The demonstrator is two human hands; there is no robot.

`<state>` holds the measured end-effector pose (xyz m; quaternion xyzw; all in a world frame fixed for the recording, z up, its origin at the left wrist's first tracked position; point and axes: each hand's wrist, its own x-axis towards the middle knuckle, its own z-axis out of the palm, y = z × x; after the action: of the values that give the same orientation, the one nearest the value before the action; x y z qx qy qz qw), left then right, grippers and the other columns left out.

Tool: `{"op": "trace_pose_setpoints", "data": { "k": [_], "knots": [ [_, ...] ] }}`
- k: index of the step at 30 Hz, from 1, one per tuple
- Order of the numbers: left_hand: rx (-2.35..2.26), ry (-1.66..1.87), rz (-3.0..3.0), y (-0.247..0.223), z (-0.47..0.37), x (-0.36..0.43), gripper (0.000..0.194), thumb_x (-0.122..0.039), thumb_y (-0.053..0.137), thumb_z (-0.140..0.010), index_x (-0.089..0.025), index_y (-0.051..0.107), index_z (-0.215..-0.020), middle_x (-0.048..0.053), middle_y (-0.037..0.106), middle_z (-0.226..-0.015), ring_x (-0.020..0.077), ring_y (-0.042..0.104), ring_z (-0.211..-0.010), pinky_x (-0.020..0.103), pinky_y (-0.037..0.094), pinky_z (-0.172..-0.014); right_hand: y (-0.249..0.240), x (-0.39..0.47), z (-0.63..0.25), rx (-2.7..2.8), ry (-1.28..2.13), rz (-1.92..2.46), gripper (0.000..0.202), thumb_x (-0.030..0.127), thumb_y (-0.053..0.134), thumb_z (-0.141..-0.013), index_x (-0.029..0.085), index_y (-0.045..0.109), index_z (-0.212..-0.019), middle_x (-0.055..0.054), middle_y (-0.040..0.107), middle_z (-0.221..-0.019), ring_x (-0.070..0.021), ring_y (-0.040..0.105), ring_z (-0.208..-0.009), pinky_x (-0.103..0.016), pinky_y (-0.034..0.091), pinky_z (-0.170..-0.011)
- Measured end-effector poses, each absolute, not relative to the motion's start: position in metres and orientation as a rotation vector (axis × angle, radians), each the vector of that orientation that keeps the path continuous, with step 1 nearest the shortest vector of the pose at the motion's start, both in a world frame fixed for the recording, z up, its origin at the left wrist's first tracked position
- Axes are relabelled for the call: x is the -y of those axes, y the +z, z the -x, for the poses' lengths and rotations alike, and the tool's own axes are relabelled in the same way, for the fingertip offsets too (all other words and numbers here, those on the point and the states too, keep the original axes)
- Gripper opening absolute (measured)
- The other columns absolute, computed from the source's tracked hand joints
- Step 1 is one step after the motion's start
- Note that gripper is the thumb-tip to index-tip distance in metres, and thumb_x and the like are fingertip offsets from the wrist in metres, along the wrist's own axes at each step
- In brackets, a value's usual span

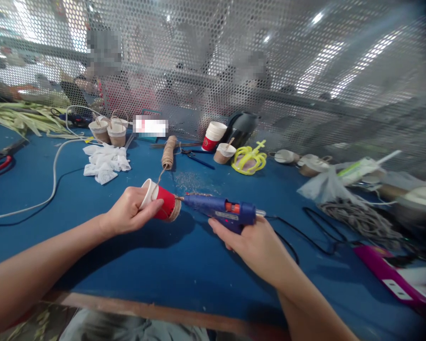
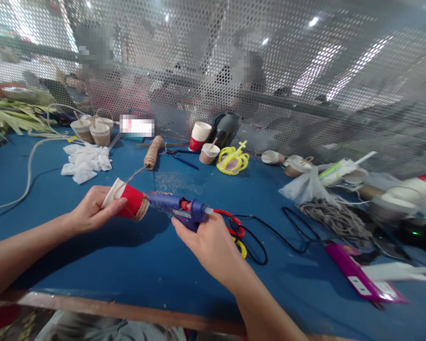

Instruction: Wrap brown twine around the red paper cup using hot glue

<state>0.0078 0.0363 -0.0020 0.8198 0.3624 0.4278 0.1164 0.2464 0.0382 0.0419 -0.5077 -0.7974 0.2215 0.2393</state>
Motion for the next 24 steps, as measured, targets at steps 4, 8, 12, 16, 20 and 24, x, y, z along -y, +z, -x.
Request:
{"op": "trace_pose_setpoints", "data": {
  "k": [4,8,12,16,20,24],
  "knots": [
    [-1.052,1.245,-2.459,-0.0008,-0.0085,-0.0357,0.038,-0.016,0.039,-0.083,-0.018,0.033,-0.046,-0.002,0.04,-0.044,0.0084,0.033,-0.044,0.023,0.028,-0.046,0.042,-0.0392,-0.2458,2.196,0.618,1.391,0.017,0.031,0.053,-0.077,0.017,0.06,-0.071,0.004,0.052,-0.041,-0.0128,0.049,-0.04,-0.026,0.041,-0.044],
    [-0.996,1.271,-2.498,0.0,-0.0089,-0.0358,0.038,-0.014,0.039,-0.082,-0.019,0.031,-0.045,-0.003,0.038,-0.042,0.0084,0.031,-0.043,0.024,0.027,-0.046,0.0432,-0.0394,-0.2446,2.186,0.638,1.372,0.017,0.03,0.052,-0.077,0.018,0.057,-0.066,0.005,0.05,-0.04,-0.0121,0.048,-0.039,-0.025,0.041,-0.044],
    [-0.978,1.269,-2.504,-0.0012,-0.008,-0.0368,0.037,-0.013,0.04,-0.082,-0.018,0.031,-0.046,-0.003,0.039,-0.043,0.0084,0.031,-0.044,0.024,0.027,-0.046,0.0444,-0.0383,-0.2438,2.169,0.671,1.396,0.019,0.029,0.053,-0.076,0.019,0.052,-0.06,0.005,0.049,-0.039,-0.0111,0.046,-0.038,-0.024,0.04,-0.042],
    [-1.004,1.253,-2.506,-0.0026,-0.0066,-0.0378,0.038,-0.014,0.04,-0.083,-0.018,0.032,-0.046,-0.003,0.04,-0.043,0.0083,0.033,-0.044,0.024,0.028,-0.047,0.0441,-0.038,-0.2445,2.172,0.688,1.401,0.022,0.03,0.053,-0.076,0.02,0.05,-0.057,0.005,0.049,-0.039,-0.0106,0.046,-0.036,-0.023,0.038,-0.04],
    [-0.956,1.248,-2.537,-0.0004,-0.0067,-0.0371,0.036,-0.012,0.039,-0.082,-0.019,0.033,-0.047,-0.002,0.042,-0.043,0.0089,0.034,-0.044,0.025,0.029,-0.048,0.044,-0.0393,-0.2449,2.165,0.707,1.395,0.024,0.031,0.053,-0.076,0.02,0.049,-0.055,0.005,0.049,-0.039,-0.0105,0.047,-0.036,-0.023,0.039,-0.04],
    [-0.895,1.259,-2.567,0.0024,-0.0077,-0.0359,0.037,-0.012,0.039,-0.081,-0.019,0.029,-0.046,-0.002,0.039,-0.041,0.0092,0.032,-0.043,0.026,0.028,-0.048,0.0454,-0.0402,-0.2443,2.153,0.723,1.392,0.024,0.03,0.053,-0.075,0.02,0.048,-0.054,0.005,0.048,-0.038,-0.0102,0.047,-0.036,-0.023,0.039,-0.041]
  ]
}}
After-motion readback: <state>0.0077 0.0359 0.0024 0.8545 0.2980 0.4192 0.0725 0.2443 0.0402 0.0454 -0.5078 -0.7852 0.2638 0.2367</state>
